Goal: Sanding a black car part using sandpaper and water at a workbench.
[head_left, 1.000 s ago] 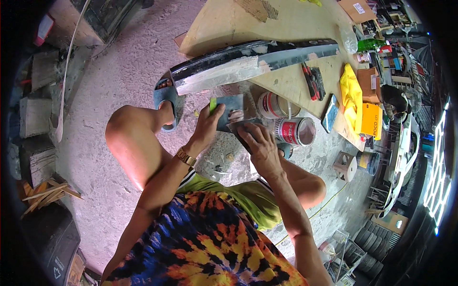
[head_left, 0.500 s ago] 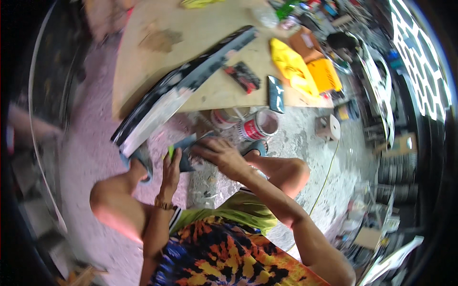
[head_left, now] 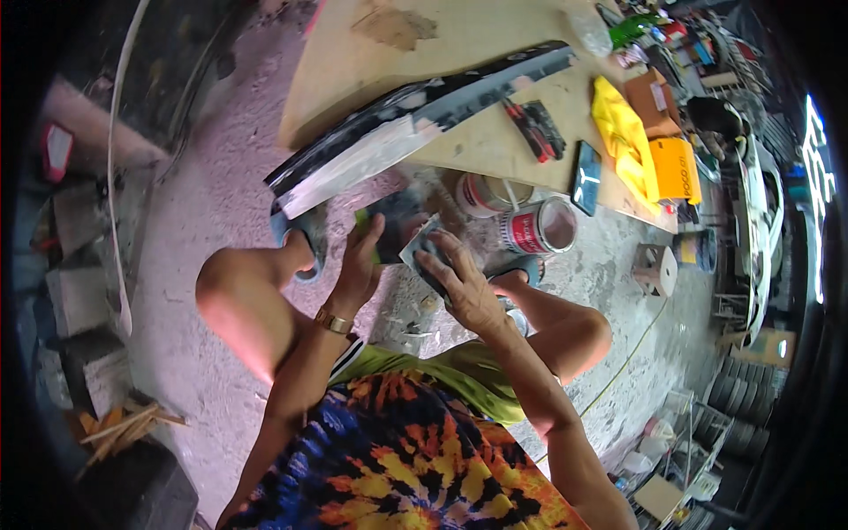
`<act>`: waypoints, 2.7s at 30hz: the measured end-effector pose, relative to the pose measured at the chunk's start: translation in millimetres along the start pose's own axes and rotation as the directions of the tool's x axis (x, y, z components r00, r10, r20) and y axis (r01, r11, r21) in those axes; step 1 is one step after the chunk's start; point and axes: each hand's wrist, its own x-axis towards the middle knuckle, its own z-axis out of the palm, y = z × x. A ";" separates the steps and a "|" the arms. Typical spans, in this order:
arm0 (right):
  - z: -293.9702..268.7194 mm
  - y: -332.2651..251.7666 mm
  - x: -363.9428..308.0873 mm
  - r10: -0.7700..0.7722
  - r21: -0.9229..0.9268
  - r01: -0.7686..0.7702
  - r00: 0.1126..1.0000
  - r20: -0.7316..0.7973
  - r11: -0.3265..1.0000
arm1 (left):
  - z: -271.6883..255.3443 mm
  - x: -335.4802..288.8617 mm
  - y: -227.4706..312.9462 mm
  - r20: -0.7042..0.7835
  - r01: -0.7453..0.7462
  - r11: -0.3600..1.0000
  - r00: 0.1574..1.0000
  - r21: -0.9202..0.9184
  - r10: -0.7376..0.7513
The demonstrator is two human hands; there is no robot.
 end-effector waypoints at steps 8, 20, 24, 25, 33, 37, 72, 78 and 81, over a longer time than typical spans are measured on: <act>-2.6 24.9 -21.1 0.284 -0.127 -0.272 0.955 0.083 0.954 | -8.2 -5.4 -2.3 -0.226 -0.201 0.963 0.944 0.182 0.240; 3.8 23.9 -52.7 0.305 0.278 -0.435 0.861 0.406 0.857 | -33.5 -19.3 -3.7 -0.305 -0.027 0.969 0.947 0.245 0.103; -8.0 36.5 -77.5 0.570 0.902 -0.418 0.717 0.401 -0.109 | -31.6 -27.4 1.3 -0.128 0.210 0.973 0.972 0.095 -0.197; -12.5 38.2 -76.3 0.587 0.926 -0.318 0.717 0.376 -0.205 | -26.3 -30.8 12.1 -0.044 0.271 0.947 0.962 0.172 -0.268; -51.2 51.6 -12.4 0.633 0.928 -0.322 0.683 0.365 -0.188 | 18.3 -10.5 176.6 -0.124 -0.208 0.975 0.968 0.078 0.216; -70.6 22.2 58.6 0.290 0.579 -0.292 0.952 0.098 0.761 | -2.9 53.6 197.0 -0.372 -0.395 0.918 0.856 -0.025 0.359; -29.6 17.5 129.9 0.015 -0.264 0.012 0.995 0.098 0.965 | -4.8 97.7 130.5 -0.355 -0.448 0.885 0.813 0.123 0.461; -40.0 20.5 100.7 0.110 -0.210 -0.108 0.994 -0.004 0.972 | -11.0 85.8 142.8 -0.405 -0.372 0.915 0.820 0.158 0.403; -36.2 25.6 105.1 0.103 -0.215 -0.112 0.993 -0.051 0.970 | -28.7 72.8 156.1 -0.479 -0.283 0.926 0.795 0.250 0.372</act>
